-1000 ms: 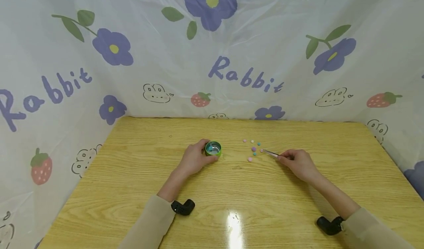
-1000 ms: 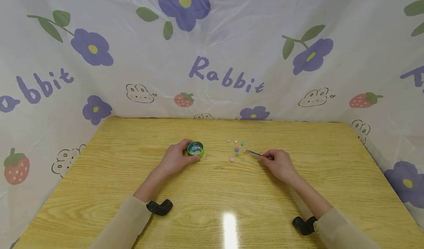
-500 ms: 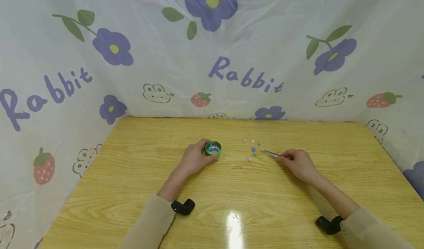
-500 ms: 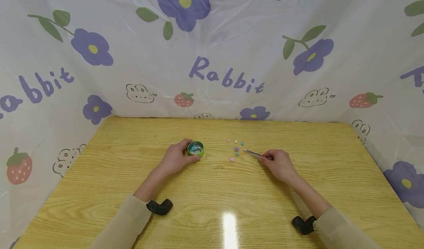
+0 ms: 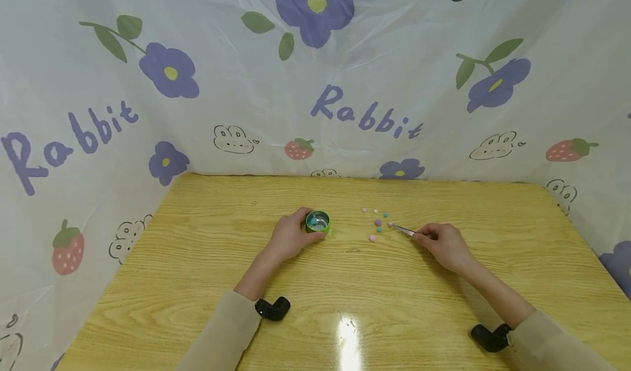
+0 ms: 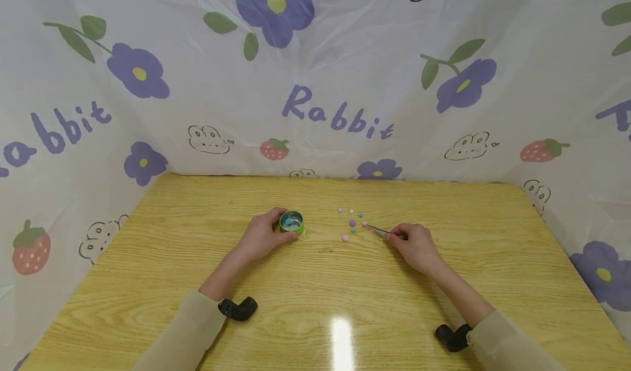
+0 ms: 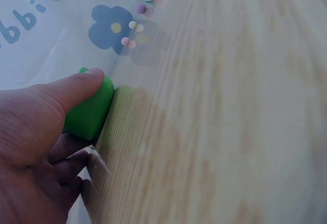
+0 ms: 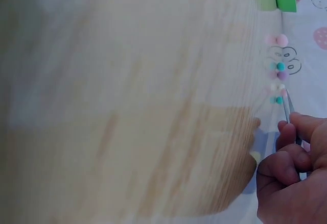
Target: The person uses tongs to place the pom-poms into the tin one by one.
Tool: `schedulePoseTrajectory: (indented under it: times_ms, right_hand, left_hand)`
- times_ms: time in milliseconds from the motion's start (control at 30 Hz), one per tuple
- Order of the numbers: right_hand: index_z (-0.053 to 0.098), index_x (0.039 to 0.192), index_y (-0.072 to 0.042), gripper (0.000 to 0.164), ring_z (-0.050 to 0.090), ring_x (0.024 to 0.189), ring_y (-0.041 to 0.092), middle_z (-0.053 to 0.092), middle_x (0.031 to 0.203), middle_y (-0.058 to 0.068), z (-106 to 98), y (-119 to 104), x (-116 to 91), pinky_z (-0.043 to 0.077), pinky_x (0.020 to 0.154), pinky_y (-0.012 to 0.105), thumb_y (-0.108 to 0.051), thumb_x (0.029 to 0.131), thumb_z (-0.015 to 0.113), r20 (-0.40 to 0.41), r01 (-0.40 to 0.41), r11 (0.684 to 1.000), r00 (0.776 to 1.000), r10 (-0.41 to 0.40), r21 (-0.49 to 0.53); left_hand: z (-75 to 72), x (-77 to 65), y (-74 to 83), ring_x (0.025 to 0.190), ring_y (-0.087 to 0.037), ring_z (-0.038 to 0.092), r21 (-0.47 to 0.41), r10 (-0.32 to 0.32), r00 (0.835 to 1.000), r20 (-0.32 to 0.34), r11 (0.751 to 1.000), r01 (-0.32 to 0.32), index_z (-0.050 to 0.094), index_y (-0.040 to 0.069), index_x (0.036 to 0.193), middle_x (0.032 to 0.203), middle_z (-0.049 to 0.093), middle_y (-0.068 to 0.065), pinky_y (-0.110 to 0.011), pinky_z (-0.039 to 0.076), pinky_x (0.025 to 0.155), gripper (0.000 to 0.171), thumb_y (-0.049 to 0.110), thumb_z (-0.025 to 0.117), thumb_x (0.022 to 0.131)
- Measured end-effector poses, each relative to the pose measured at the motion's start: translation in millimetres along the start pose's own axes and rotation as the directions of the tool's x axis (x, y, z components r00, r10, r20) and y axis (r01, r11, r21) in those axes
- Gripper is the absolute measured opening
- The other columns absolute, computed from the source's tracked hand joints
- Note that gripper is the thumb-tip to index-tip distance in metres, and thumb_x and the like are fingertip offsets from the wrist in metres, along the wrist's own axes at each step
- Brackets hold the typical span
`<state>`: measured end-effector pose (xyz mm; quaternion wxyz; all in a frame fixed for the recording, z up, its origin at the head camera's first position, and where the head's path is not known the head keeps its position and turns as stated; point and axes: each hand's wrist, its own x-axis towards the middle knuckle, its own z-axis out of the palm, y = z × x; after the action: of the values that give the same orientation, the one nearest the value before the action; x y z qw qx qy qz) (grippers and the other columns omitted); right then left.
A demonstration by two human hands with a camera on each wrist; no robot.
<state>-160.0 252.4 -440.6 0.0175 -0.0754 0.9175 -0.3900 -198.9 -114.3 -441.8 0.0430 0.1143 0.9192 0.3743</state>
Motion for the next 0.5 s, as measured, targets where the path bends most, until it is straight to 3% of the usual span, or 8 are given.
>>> schedulePoseTrajectory:
  times_ms: [500]
  right_hand:
    - [0.076,0.098,0.0,0.017,0.048,0.06,0.014,0.06,0.07,0.001,-5,-15,6,0.039,0.053,0.027,-0.015,0.1,0.069,-0.056,0.032,0.999,0.998,-0.031,0.006]
  left_hand:
    - [0.7,0.4,-0.7,0.115,-0.035,0.063,-0.002,-0.003,1.0,-0.004,1.0,0.003,0.058,0.004,0.141,0.124,0.068,-0.016,-0.049,0.048,0.099,0.066,0.031,0.085,0.087]
